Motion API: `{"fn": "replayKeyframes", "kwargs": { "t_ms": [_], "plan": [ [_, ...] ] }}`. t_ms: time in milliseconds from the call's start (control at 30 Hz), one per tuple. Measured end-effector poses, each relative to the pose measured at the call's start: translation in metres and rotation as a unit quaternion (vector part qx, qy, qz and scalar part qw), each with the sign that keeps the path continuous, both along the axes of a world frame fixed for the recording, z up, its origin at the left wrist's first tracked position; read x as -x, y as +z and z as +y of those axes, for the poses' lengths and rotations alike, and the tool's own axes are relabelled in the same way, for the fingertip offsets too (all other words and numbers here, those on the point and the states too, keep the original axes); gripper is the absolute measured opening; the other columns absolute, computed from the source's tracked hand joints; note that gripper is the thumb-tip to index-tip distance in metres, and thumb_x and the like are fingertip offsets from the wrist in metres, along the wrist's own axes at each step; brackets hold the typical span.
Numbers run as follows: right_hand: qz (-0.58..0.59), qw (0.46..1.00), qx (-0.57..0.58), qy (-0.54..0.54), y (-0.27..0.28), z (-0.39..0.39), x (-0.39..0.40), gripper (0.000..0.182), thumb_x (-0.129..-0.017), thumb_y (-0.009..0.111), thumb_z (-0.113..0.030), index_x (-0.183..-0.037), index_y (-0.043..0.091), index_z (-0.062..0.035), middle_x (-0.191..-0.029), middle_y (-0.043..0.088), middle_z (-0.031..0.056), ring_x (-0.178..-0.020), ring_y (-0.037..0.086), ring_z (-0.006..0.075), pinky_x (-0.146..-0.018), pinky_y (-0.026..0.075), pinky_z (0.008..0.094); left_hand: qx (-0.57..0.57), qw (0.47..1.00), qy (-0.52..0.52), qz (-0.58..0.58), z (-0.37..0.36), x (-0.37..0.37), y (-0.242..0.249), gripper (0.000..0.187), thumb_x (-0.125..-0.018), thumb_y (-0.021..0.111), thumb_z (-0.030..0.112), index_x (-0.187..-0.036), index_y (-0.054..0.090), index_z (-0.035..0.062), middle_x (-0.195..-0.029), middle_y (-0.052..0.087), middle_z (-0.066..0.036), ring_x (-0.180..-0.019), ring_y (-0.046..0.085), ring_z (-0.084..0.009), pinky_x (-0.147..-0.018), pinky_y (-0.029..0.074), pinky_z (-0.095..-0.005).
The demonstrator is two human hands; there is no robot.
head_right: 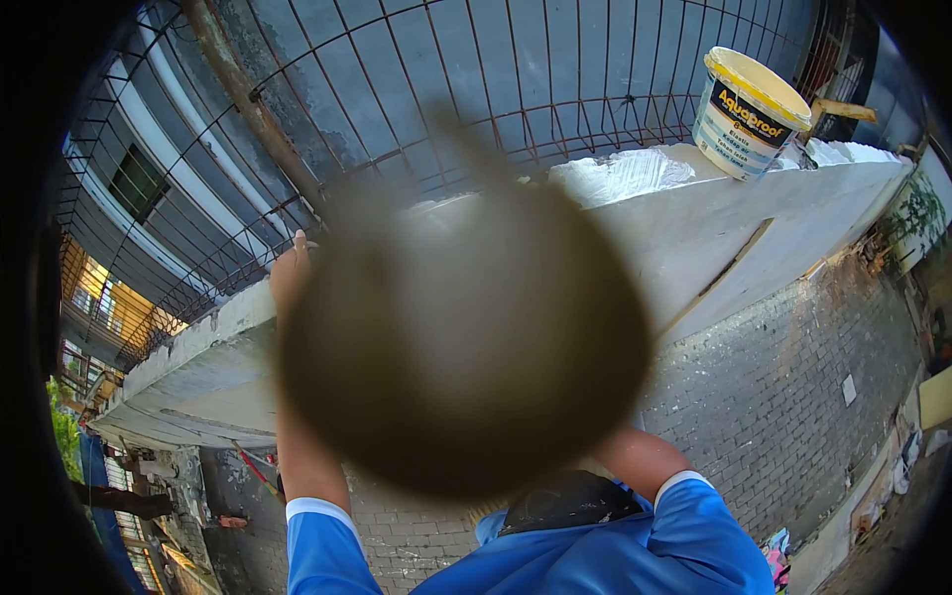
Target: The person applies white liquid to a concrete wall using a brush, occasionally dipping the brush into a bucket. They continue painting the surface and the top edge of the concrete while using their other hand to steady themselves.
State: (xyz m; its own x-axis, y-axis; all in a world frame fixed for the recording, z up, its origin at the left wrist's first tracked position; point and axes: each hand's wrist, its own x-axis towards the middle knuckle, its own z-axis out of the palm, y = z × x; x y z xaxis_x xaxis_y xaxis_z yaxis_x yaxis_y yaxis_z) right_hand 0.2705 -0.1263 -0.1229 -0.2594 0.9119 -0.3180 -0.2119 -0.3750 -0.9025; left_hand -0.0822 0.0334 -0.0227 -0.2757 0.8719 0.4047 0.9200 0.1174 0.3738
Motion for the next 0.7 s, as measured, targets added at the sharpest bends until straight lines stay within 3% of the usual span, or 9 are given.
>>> {"fn": "replayKeyframes", "kwargs": {
  "t_ms": [133,233,333,367,467,567,667,700],
  "plan": [
    [-0.023,0.998,-0.05,-0.019,0.009,-0.025,-0.012,0.027,-0.106,0.049,-0.027,-0.089,0.059,-0.0096,-0.061,0.049,-0.002,-0.049,0.046,0.0094,-0.049,0.037,0.0276,-0.011,1.0,-0.01,-0.004,-0.002,-0.004,0.003,0.072,-0.106,0.028,0.054,-0.091,0.073,-0.0006,-0.094,0.068,-0.028,-0.092,0.062,-0.0481,-0.082,0.046,-0.0553],
    [-0.021,0.995,0.082,-0.053,-0.057,-0.031,-0.018,0.027,-0.106,0.05,-0.028,-0.088,0.06,-0.0091,-0.062,0.05,-0.0016,-0.05,0.046,0.0098,-0.049,0.038,0.0286,0.011,1.0,0.002,-0.004,-0.004,-0.008,0.008,0.072,-0.106,0.028,0.055,-0.097,0.075,0.0013,-0.097,0.069,-0.027,-0.095,0.063,-0.0476,-0.083,0.047,-0.0544],
    [-0.038,0.992,0.093,-0.074,-0.088,-0.019,-0.039,0.026,-0.105,0.052,-0.029,-0.09,0.06,-0.0087,-0.062,0.05,-0.0015,-0.051,0.047,0.0105,-0.049,0.037,0.0302,0.002,1.0,0.0,-0.018,-0.008,-0.01,0.01,0.071,-0.106,0.028,0.055,-0.099,0.075,0.002,-0.098,0.07,-0.027,-0.096,0.063,-0.0473,-0.084,0.047,-0.0539],
    [-0.002,0.987,0.097,-0.131,-0.094,-0.007,-0.042,0.027,-0.104,0.053,-0.03,-0.09,0.06,-0.0089,-0.062,0.05,-0.0018,-0.051,0.046,0.0108,-0.049,0.036,0.0309,0.01,1.0,0.011,-0.011,-0.007,-0.01,0.012,0.071,-0.106,0.028,0.055,-0.099,0.075,0.0021,-0.099,0.07,-0.026,-0.096,0.063,-0.0473,-0.084,0.047,-0.0537],
    [0.014,0.997,0.029,-0.068,-0.065,0.018,-0.075,0.026,-0.104,0.053,-0.029,-0.089,0.06,-0.0089,-0.062,0.049,-0.0023,-0.051,0.045,0.0106,-0.048,0.035,0.0297,0.026,0.999,0.024,-0.01,-0.007,-0.01,0.011,0.071,-0.106,0.028,0.055,-0.099,0.074,0.0015,-0.099,0.07,-0.026,-0.097,0.063,-0.0475,-0.084,0.047,-0.0537],
    [-0.045,0.998,-0.025,-0.042,0.008,-0.005,-0.074,0.026,-0.105,0.052,-0.027,-0.088,0.058,-0.0085,-0.063,0.049,-0.0024,-0.051,0.044,0.0103,-0.048,0.034,0.0287,0.009,1.0,0.02,-0.008,-0.005,-0.012,0.012,0.072,-0.106,0.028,0.054,-0.095,0.073,-0.0008,-0.097,0.069,-0.028,-0.096,0.062,-0.0483,-0.083,0.046,-0.0547],
    [-0.103,0.989,-0.065,-0.085,0.008,-0.018,-0.073,0.025,-0.105,0.052,-0.025,-0.088,0.058,-0.0079,-0.064,0.049,-0.0027,-0.051,0.045,0.0097,-0.048,0.034,0.0288,0.005,1.0,0.016,-0.002,-0.006,-0.009,0.008,0.072,-0.106,0.029,0.054,-0.092,0.072,-0.0023,-0.095,0.068,-0.029,-0.094,0.062,-0.0489,-0.081,0.046,-0.0557],
    [-0.066,0.992,-0.041,-0.099,0.0,-0.02,-0.072,0.025,-0.104,0.052,-0.025,-0.087,0.058,-0.0079,-0.064,0.049,-0.0028,-0.052,0.045,0.0095,-0.048,0.035,0.0289,0.005,1.0,0.013,0.0,-0.005,-0.008,0.007,0.072,-0.106,0.029,0.054,-0.091,0.072,-0.0026,-0.095,0.068,-0.029,-0.094,0.062,-0.0491,-0.081,0.046,-0.056]
  ]
}}
